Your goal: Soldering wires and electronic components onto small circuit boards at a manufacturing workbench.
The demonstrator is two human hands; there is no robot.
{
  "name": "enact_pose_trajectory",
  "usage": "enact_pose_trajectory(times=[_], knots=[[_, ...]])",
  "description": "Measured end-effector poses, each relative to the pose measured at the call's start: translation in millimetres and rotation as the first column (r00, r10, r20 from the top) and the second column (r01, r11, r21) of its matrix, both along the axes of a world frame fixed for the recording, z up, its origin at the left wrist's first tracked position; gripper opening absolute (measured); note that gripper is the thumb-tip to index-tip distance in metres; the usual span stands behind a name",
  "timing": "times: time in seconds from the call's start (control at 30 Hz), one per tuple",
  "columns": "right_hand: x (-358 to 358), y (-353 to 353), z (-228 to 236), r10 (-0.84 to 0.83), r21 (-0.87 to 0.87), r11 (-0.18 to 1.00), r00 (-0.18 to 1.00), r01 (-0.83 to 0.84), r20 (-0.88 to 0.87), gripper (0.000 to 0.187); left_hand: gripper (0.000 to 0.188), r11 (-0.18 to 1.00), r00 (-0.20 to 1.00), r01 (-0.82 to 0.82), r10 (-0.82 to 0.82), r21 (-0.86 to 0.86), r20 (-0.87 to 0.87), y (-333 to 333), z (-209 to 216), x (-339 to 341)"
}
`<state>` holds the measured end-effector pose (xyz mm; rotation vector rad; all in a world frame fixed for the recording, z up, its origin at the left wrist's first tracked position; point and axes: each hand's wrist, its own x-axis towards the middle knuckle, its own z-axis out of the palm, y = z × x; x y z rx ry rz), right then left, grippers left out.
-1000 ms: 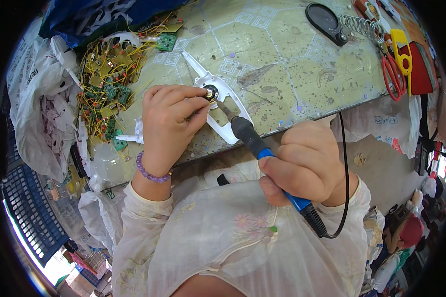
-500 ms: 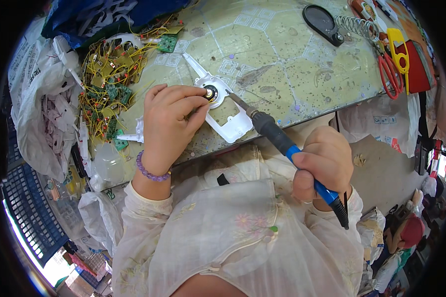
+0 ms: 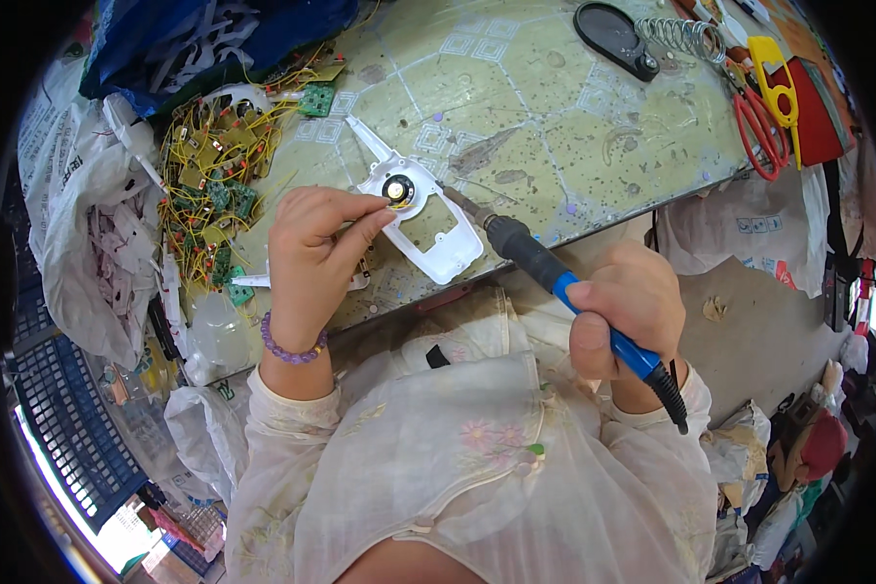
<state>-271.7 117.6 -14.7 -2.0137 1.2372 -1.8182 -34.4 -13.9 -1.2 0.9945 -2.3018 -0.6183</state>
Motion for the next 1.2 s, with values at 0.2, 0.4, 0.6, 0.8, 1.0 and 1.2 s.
enact_pose_trajectory(times=[0.2,0.4,0.6,0.8,1.0,1.2], knots=[[6,-4,-2,-0.023,-0.005,1.000,1.000,0.023,-0.016,0.016,0.012,0.987,0.997,-0.071,0.067,-0.146,-0.034,2,-6,-7],[16,-9,1,-0.023,-0.019,1.000,0.999,0.022,-0.048,0.022,0.017,0.944,0.999,-0.016,0.031,-0.330,0.039,4,-8,-14],[18,-10,-1,-0.013,-0.018,1.000,0.997,0.012,-0.074,0.023,0.016,0.933,0.997,0.001,0.025,-0.359,0.068,6,-10,-14],[13,-6,-1,0.043,0.043,0.998,0.996,-0.040,-0.080,0.012,0.016,0.930,0.996,0.016,0.019,-0.368,0.089,6,-11,-14],[15,-8,-1,0.044,0.036,0.999,0.996,-0.041,-0.078,0.013,0.019,0.931,0.995,0.006,0.032,-0.365,0.096,6,-9,-14],[14,-8,-1,0.048,0.050,0.998,0.995,-0.044,-0.088,0.013,0.019,0.937,0.994,0.024,0.014,-0.349,0.105,5,-11,-14]])
